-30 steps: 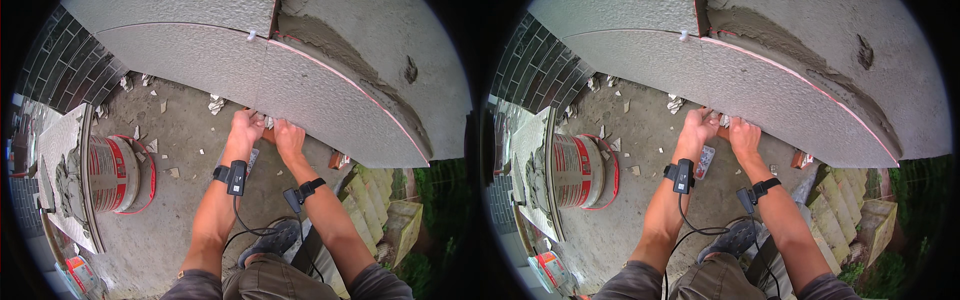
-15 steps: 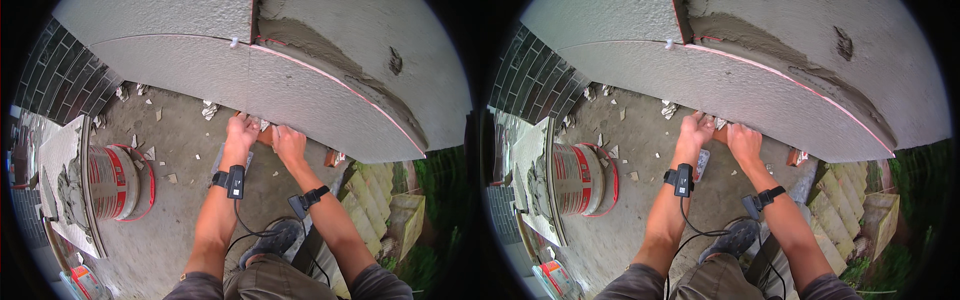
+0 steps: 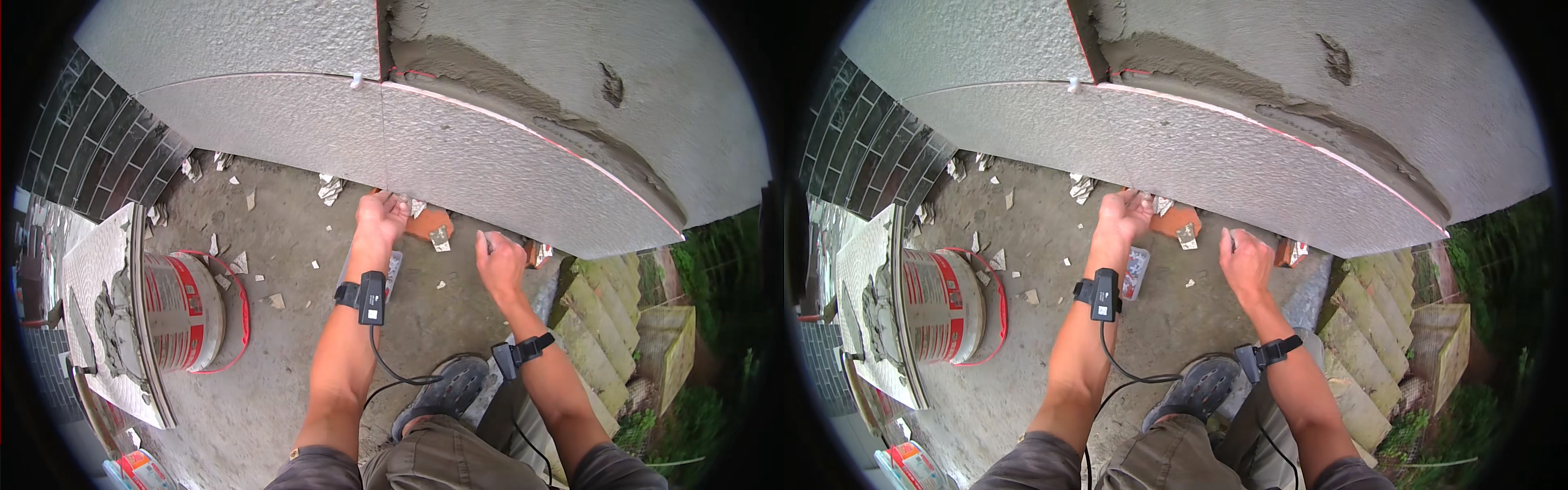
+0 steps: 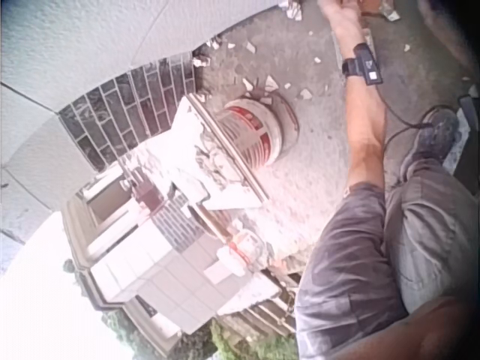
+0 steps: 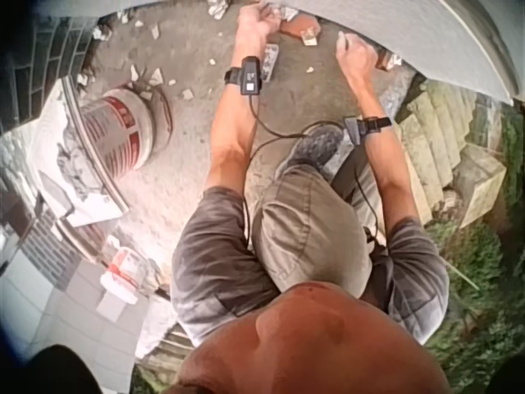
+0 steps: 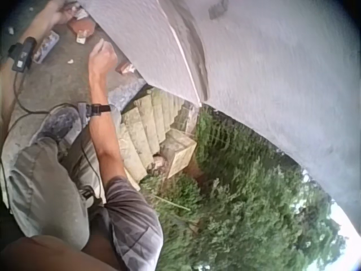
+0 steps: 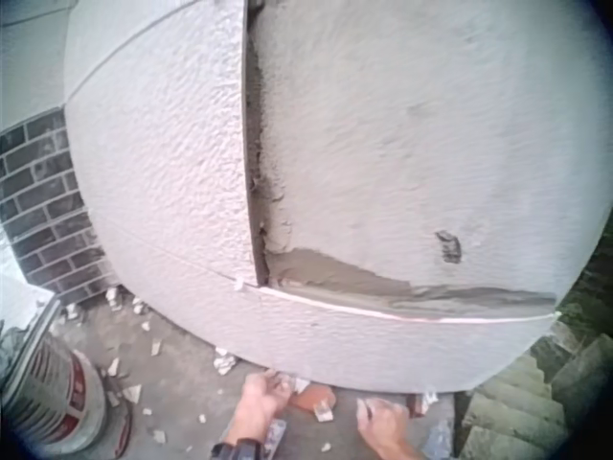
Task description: Applying adhesive and placing large wall tiles on an exterior wall using spacers.
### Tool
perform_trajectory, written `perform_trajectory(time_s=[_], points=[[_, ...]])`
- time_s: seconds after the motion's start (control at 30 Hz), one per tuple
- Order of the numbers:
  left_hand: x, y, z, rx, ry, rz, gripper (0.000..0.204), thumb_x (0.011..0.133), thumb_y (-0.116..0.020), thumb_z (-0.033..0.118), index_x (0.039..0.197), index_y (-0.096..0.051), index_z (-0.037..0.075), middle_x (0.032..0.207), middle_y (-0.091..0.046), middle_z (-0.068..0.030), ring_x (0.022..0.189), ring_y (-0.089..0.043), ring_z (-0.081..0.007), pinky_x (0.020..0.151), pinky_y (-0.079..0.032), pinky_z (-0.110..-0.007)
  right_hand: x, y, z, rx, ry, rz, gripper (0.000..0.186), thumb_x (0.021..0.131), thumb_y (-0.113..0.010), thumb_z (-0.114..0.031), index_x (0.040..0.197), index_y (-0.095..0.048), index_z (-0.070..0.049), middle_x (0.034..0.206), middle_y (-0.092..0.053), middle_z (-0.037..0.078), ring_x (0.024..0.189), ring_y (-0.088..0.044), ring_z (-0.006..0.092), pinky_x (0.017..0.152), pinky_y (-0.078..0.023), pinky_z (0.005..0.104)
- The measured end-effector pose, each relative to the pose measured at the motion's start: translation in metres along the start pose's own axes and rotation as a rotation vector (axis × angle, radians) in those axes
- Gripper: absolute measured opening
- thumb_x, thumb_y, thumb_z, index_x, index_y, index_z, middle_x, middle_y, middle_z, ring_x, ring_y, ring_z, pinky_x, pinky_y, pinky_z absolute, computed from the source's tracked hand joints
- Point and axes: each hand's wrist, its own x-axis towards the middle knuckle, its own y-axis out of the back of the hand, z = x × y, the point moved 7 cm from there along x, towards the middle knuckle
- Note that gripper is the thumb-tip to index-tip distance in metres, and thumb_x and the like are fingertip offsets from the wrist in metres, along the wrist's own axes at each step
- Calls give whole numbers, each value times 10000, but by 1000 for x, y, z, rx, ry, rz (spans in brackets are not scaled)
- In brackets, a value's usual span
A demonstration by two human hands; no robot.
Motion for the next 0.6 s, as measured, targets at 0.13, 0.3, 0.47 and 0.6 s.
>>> perform_trajectory(time_s=[0.13, 0.3, 0.47, 0.6], points=[[14, 2, 8, -67, 2, -97, 406, 1070, -305, 116, 1443, -376, -28, 1319, -516, -200, 943, -573, -248, 667, -514, -280, -3, 2, -5, 30, -5, 3, 301, 902, -709, -222, 691, -621, -26, 694, -656, 192, 628, -644, 408, 574, -497, 485], [8, 6, 3, -21, -10, 21, 402, 1081, -303, 136, 1448, -367, -15, 1308, -521, -194, 934, -581, -239, 658, -527, -282, -13, 10, 20, 54, -99, 13, 309, 903, -707, -239, 694, -630, -25, 695, -657, 199, 640, -650, 415, 588, -499, 490], [12, 4, -5, -1, -2, 25, 355, 1100, -352, 189, 1400, -448, 25, 1248, -561, -125, 892, -580, -192, 666, -512, -281, -27, 32, 68, 6, -261, 65, 304, 914, -705, -261, 720, -671, -29, 671, -661, 195, 598, -643, 402, 582, -491, 487], [8, 6, -13, -53, -94, 41, 291, 1089, -493, 297, 1331, -536, 142, 1243, -580, -45, 911, -561, -169, 685, -500, -285, -36, 44, 87, 32, -423, -3, 278, 897, -733, -266, 739, -702, -40, 621, -645, 189, 548, -640, 384, 579, -497, 482]])
